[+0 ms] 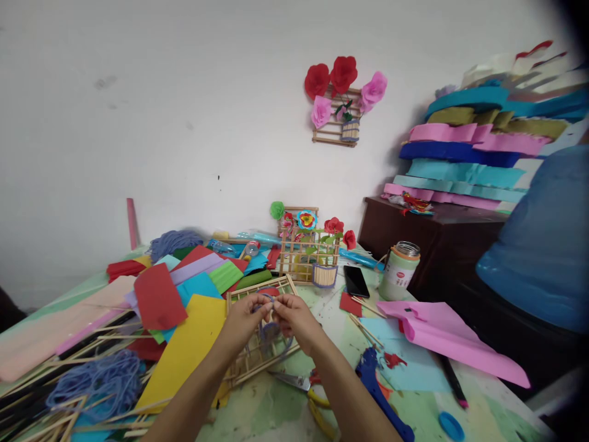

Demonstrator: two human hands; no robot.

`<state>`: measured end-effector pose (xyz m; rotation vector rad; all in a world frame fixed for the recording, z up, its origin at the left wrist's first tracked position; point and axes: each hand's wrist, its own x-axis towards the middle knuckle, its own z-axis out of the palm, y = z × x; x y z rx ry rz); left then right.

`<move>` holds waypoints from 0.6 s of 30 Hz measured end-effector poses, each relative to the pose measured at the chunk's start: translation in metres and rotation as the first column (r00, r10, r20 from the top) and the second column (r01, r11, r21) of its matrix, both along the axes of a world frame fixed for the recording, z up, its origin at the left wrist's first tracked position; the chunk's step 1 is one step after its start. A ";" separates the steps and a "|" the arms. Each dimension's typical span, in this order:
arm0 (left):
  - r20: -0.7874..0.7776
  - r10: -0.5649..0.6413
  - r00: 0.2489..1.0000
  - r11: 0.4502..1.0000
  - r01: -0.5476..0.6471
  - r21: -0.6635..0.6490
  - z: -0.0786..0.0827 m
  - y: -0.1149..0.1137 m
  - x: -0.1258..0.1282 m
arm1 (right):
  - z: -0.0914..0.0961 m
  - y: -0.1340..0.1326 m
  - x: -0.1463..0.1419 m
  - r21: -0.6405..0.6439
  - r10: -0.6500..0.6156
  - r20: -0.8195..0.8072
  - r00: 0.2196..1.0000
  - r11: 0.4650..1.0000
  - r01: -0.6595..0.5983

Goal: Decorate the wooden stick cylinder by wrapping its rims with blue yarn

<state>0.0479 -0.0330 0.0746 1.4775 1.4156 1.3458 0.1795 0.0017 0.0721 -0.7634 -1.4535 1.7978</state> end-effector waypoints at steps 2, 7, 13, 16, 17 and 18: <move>-0.131 0.016 0.991 1.000 -0.013 0.025 0.001 0.000 -0.004 | 0.004 0.000 0.005 0.083 -0.019 0.094 0.995 0.996 0.011; -0.206 -0.040 0.978 0.999 0.039 -0.010 0.003 -0.001 -0.007 | 0.003 0.006 0.013 0.322 -0.019 0.221 0.975 0.945 -0.055; -0.216 -0.116 0.970 0.993 0.119 0.000 0.002 0.001 -0.010 | -0.004 0.009 0.010 0.387 -0.071 0.212 0.975 0.922 -0.017; -0.302 -0.110 0.947 0.992 0.122 0.020 0.003 0.000 -0.013 | -0.006 0.010 0.006 0.402 -0.149 0.193 0.970 0.914 0.060; -0.357 -0.072 0.931 0.996 0.088 0.029 0.004 0.000 -0.013 | -0.007 0.011 0.005 0.403 -0.188 0.184 0.965 0.910 0.100; -0.427 -0.019 0.904 0.998 0.040 0.041 0.005 -0.002 -0.013 | -0.008 0.012 0.004 0.399 -0.231 0.173 0.957 0.905 0.147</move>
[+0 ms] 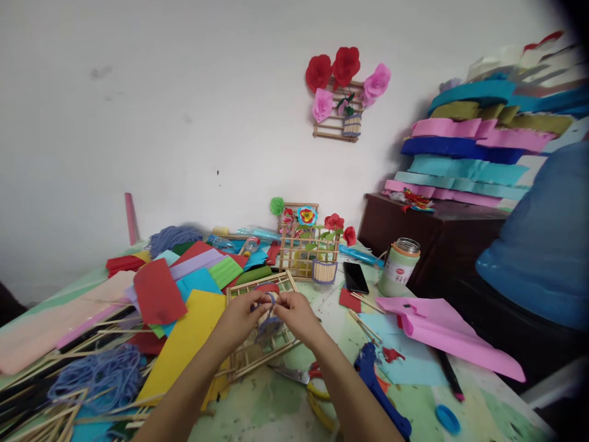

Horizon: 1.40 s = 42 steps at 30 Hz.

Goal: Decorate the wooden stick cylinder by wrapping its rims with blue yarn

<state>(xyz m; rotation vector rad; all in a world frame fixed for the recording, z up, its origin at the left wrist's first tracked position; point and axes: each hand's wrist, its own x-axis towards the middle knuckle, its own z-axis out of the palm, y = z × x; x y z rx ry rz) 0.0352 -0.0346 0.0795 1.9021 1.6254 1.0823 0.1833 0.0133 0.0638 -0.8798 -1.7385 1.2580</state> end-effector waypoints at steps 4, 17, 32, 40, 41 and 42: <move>-0.324 0.123 0.938 0.992 -0.118 0.035 0.002 -0.011 0.014 | -0.005 0.004 -0.004 -0.084 -0.163 -0.088 0.983 0.984 0.156; -0.028 0.054 0.998 0.999 -0.054 0.000 -0.001 -0.010 0.025 | 0.009 0.003 0.011 -0.323 0.060 -0.144 0.988 0.941 -0.104; 0.378 -0.074 0.923 0.995 0.041 0.093 -0.019 0.005 0.026 | 0.015 -0.007 0.013 -0.056 0.168 0.098 0.981 0.985 -0.163; 0.306 0.007 0.952 0.998 0.010 -0.054 -0.014 0.000 0.036 | 0.015 -0.005 0.018 0.056 0.107 0.238 0.965 0.991 -0.124; 0.314 0.008 0.949 0.999 0.007 -0.046 -0.014 0.001 0.035 | 0.015 -0.005 0.018 0.051 0.102 0.234 0.967 0.992 -0.117; 0.318 0.005 0.948 0.999 0.009 -0.042 -0.014 0.001 0.034 | 0.015 -0.004 0.018 0.042 0.107 0.226 0.968 0.992 -0.119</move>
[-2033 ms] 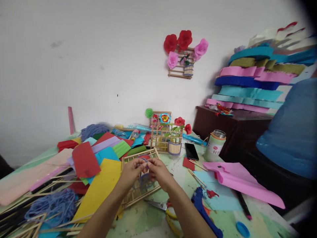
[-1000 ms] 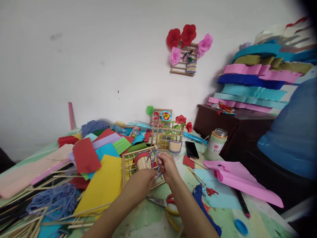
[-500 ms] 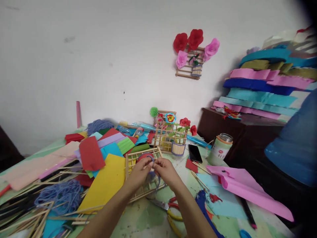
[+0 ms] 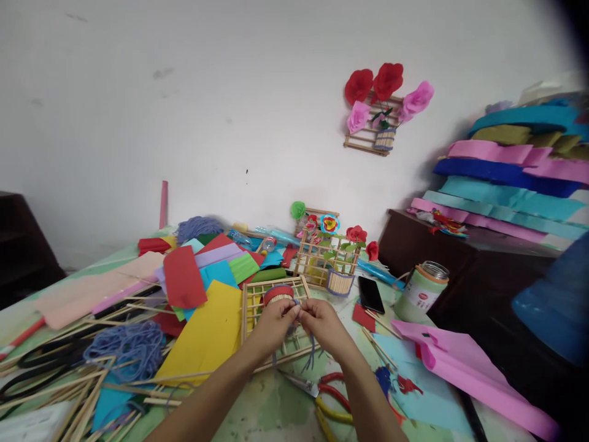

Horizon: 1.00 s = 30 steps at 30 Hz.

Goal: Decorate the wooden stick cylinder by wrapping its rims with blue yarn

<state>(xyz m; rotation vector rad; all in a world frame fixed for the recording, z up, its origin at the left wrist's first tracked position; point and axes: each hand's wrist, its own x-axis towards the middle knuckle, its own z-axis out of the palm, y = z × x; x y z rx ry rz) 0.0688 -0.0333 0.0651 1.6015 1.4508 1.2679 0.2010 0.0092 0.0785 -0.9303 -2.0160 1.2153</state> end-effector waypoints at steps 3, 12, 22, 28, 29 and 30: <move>0.002 -0.034 0.999 0.999 0.034 -0.005 0.000 0.002 -0.006 | 0.000 0.000 0.000 -0.048 0.015 -0.034 0.999 0.999 -0.016; -0.032 -0.071 0.997 0.997 0.071 -0.022 0.004 0.001 -0.016 | 0.001 0.002 0.003 0.008 0.020 0.029 0.999 1.000 -0.020; -0.003 0.087 0.996 0.996 -0.087 -0.004 0.005 0.001 -0.017 | 0.012 -0.007 0.008 0.345 -0.233 0.236 0.943 0.928 0.143; 0.350 0.197 0.916 0.977 -0.211 0.003 0.000 0.002 -0.011 | 0.016 -0.031 -0.006 0.489 -0.271 0.332 0.903 0.868 0.081; 0.448 0.191 0.873 0.980 -0.192 -0.044 0.001 0.001 -0.009 | 0.015 -0.034 -0.009 0.506 -0.265 0.362 0.894 0.861 0.051; 0.536 0.185 0.824 0.983 -0.157 -0.097 0.002 0.000 -0.008 | 0.015 -0.037 -0.013 0.518 -0.264 0.389 0.883 0.855 0.027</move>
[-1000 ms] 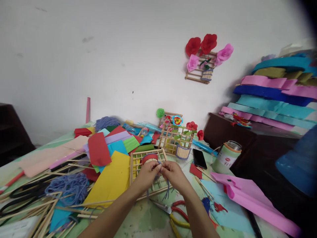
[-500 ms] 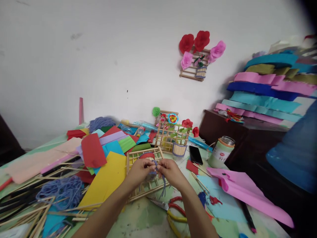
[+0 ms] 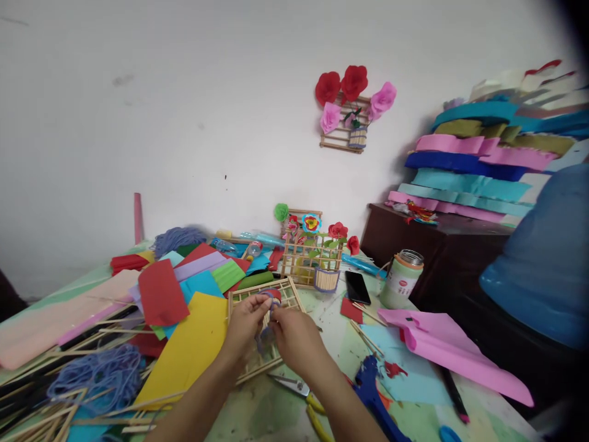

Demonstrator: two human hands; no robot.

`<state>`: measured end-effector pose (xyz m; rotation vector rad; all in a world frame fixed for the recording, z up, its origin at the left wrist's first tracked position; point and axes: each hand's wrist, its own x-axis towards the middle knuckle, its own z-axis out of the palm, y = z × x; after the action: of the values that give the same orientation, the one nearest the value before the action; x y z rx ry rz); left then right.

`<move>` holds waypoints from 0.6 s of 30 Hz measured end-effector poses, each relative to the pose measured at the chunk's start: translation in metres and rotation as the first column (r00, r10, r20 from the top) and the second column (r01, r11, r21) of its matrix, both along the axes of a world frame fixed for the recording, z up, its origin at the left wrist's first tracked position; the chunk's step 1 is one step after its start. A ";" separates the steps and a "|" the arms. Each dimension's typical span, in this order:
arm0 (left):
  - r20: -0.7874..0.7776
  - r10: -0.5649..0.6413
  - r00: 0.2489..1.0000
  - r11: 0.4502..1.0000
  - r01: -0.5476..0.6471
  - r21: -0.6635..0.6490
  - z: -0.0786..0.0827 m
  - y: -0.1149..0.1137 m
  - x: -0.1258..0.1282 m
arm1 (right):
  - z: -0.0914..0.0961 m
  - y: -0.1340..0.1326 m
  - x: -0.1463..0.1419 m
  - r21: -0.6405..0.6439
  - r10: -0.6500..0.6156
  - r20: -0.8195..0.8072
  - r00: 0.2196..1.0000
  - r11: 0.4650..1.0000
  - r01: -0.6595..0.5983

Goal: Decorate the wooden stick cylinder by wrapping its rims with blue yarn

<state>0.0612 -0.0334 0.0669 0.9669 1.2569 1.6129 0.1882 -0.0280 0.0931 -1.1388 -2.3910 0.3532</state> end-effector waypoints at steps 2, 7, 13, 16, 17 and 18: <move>0.169 -0.057 0.984 0.996 0.067 -0.056 0.004 -0.003 0.002 | -0.001 -0.003 -0.004 0.017 0.025 0.022 0.999 1.000 -0.026; 0.260 -0.101 0.960 0.993 0.115 -0.038 0.010 -0.005 0.002 | -0.003 0.005 -0.001 0.043 -0.027 -0.322 0.946 0.998 0.043; 0.047 -0.185 0.982 0.981 0.187 -0.047 0.006 -0.004 0.004 | -0.014 0.020 0.000 -0.422 -0.067 -0.658 0.750 0.857 -0.294; -0.098 -0.183 0.978 0.983 0.178 -0.056 0.008 -0.005 0.002 | -0.017 0.022 0.000 -0.572 -0.134 -0.689 0.712 0.704 -0.421; -0.156 -0.193 0.969 0.981 0.186 -0.056 0.009 -0.006 0.001 | -0.017 0.023 0.001 -0.574 -0.128 -0.675 0.726 0.710 -0.409; -0.220 -0.210 0.953 0.978 0.203 -0.056 0.011 -0.007 -0.001 | -0.017 0.024 0.002 -0.553 -0.105 -0.657 0.747 0.740 -0.382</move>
<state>0.0601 -0.0403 0.0781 1.2445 1.2805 1.3450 0.1907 -0.0035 0.0762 -0.8470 -1.7142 1.5031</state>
